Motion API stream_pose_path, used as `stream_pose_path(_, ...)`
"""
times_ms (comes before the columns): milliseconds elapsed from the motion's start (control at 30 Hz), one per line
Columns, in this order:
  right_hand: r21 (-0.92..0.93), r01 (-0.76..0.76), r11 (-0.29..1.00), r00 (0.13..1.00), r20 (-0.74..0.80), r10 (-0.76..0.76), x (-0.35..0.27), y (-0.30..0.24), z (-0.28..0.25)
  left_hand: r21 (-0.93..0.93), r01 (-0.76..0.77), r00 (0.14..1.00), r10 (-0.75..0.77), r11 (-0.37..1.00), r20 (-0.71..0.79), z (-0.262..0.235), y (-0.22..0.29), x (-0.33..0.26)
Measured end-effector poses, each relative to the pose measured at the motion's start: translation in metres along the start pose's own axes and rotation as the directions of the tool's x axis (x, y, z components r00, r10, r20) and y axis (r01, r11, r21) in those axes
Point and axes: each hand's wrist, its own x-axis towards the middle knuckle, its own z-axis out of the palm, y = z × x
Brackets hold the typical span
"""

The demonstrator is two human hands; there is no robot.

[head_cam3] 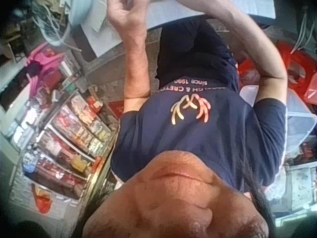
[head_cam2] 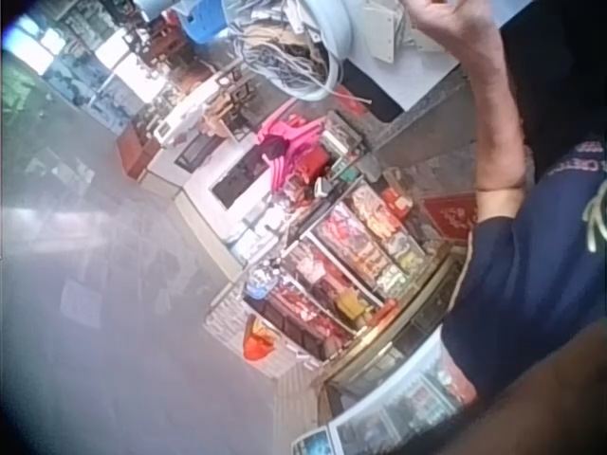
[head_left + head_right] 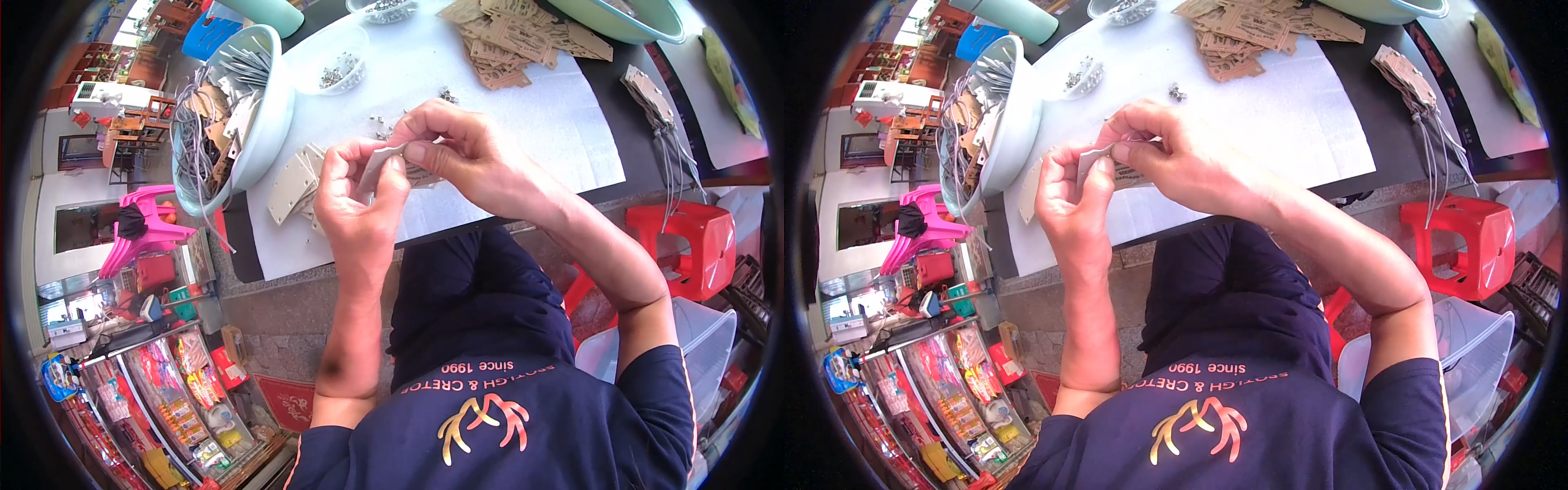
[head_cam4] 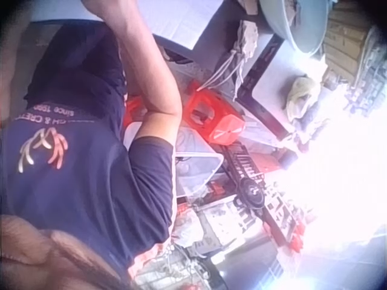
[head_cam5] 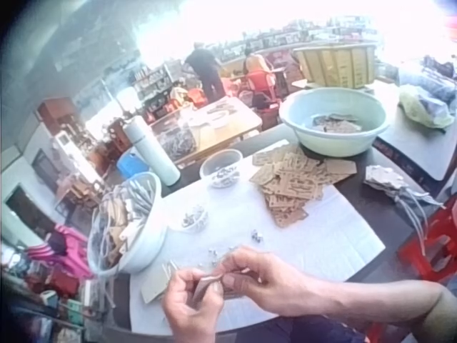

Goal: Manually attaching small metal components to material tags or labels.

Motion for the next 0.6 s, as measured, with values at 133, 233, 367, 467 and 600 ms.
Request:
stream_pose_path(133,0.079,0.070,0.994,0.992,-0.106,-0.062,-0.004,0.000,0.004,-0.199,0.135,0.991,-0.135,0.971,0.015,-0.002,0.000,-0.002)
stream_pose_path(233,0.091,0.067,0.994,0.992,-0.108,-0.057,-0.005,-0.002,0.003,-0.311,0.226,0.974,-0.212,0.923,0.076,-0.007,0.000,-0.003)
stream_pose_path(367,0.226,-0.067,0.972,0.995,-0.055,0.082,-0.006,-0.008,0.001,-0.303,0.185,0.983,-0.174,0.935,0.063,-0.009,-0.002,-0.005)
stream_pose_path(467,0.281,-0.107,0.954,0.986,-0.096,0.139,-0.007,-0.019,0.001,-0.301,0.170,0.985,-0.159,0.938,0.061,-0.007,0.001,-0.006)
stream_pose_path(600,0.149,-0.215,0.965,0.975,-0.028,0.222,-0.007,-0.018,-0.006,-0.297,0.156,0.988,-0.142,0.942,0.068,-0.007,0.003,-0.009)
